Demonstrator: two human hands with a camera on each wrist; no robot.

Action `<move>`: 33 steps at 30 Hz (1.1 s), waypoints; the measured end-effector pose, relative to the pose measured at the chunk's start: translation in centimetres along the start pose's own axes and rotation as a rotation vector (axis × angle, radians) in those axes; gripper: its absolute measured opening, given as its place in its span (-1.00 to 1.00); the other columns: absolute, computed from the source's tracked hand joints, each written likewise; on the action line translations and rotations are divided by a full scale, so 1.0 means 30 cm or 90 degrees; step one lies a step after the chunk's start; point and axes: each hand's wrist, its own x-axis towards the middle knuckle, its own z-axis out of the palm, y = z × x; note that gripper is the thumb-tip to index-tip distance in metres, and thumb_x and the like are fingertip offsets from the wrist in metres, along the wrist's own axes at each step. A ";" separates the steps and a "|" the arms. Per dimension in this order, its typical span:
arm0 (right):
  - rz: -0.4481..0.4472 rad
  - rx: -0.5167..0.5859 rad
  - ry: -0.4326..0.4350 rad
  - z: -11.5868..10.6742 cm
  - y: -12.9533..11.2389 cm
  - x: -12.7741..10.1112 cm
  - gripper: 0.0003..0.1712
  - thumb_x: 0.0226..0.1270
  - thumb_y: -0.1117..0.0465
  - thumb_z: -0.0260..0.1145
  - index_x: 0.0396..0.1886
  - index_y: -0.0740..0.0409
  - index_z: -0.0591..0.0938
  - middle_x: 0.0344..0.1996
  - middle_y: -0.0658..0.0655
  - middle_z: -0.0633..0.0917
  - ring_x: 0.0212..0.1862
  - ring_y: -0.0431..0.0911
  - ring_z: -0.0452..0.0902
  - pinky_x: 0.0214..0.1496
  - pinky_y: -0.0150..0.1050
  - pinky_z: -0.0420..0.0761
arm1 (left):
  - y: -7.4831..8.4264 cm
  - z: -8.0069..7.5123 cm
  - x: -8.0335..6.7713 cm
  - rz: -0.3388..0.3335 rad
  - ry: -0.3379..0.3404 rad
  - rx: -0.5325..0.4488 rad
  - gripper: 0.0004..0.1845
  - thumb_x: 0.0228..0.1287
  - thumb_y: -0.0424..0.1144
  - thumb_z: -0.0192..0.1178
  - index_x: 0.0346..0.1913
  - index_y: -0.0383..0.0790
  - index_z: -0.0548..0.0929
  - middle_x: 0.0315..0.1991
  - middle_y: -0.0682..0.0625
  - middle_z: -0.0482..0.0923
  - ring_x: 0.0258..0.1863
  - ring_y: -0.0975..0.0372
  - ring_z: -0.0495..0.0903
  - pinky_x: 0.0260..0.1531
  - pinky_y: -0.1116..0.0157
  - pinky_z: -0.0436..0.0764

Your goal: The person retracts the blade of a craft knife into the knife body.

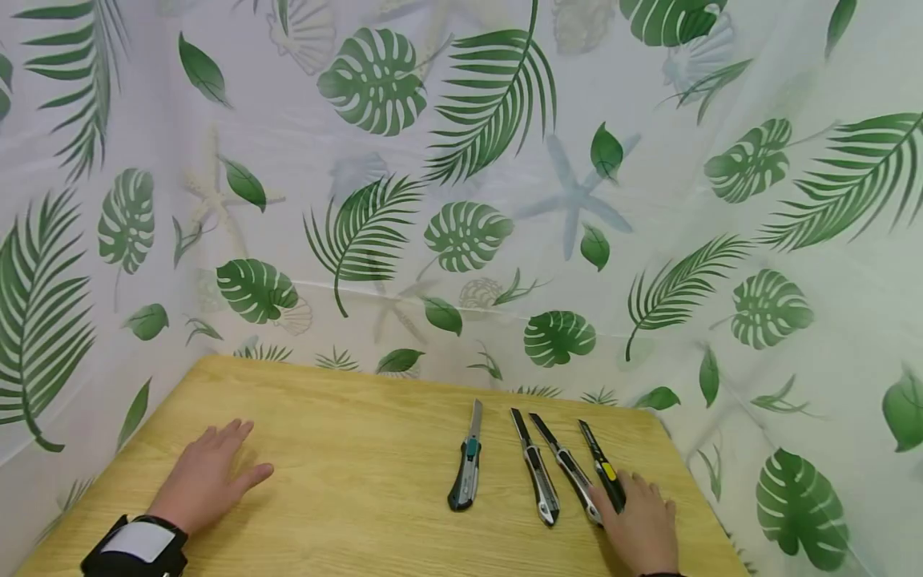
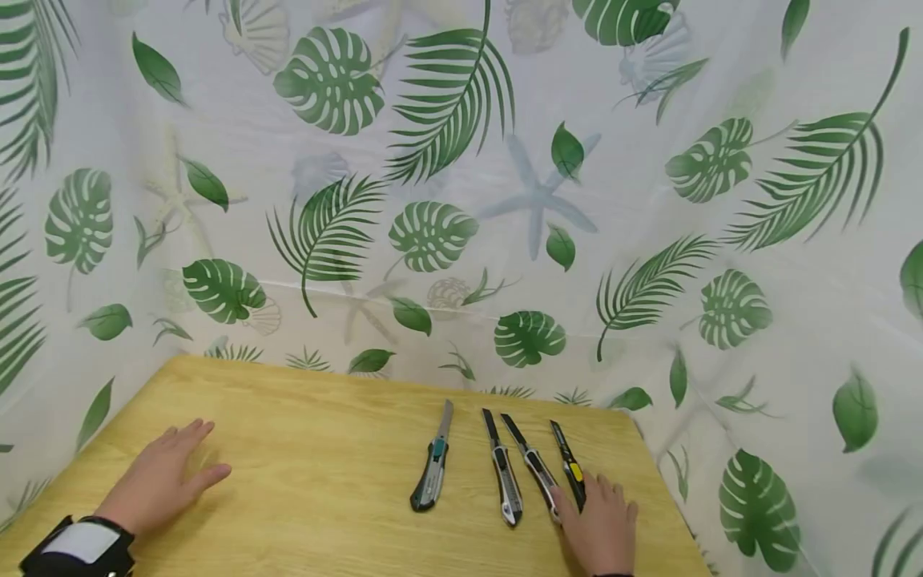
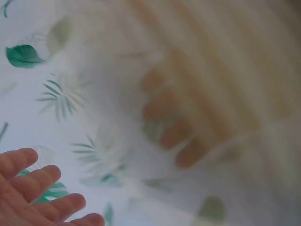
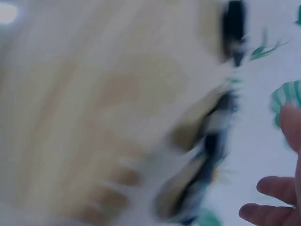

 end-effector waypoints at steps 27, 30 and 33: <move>-0.031 0.122 -0.059 0.190 -0.657 0.041 -0.05 0.39 -0.31 0.43 0.18 0.58 0.57 -0.60 0.18 0.59 -0.58 -0.03 0.47 -0.52 -0.22 0.31 | 0.518 0.085 0.009 0.137 -0.152 -0.259 -0.40 0.49 0.20 0.29 0.30 -0.21 0.69 0.13 -0.10 0.77 -0.07 0.03 0.76 -0.13 0.02 0.76; 0.002 0.115 -0.065 0.216 -0.683 0.047 0.01 0.35 -0.30 0.47 0.28 0.58 0.52 -0.61 0.18 0.59 -0.57 -0.01 0.53 -0.52 -0.20 0.36 | 0.524 0.092 0.004 0.139 -0.175 -0.273 -0.40 0.50 0.19 0.29 0.31 -0.23 0.69 0.15 -0.11 0.77 -0.07 0.02 0.75 -0.14 0.02 0.76; 0.017 0.106 -0.064 0.230 -0.695 0.053 -0.08 0.34 -0.22 0.50 0.24 0.55 0.53 -0.62 0.18 0.61 -0.59 0.00 0.56 -0.52 -0.19 0.43 | 0.525 0.100 0.002 0.143 -0.187 -0.277 -0.40 0.50 0.18 0.30 0.31 -0.23 0.69 0.16 -0.12 0.76 -0.08 0.03 0.75 -0.15 0.04 0.76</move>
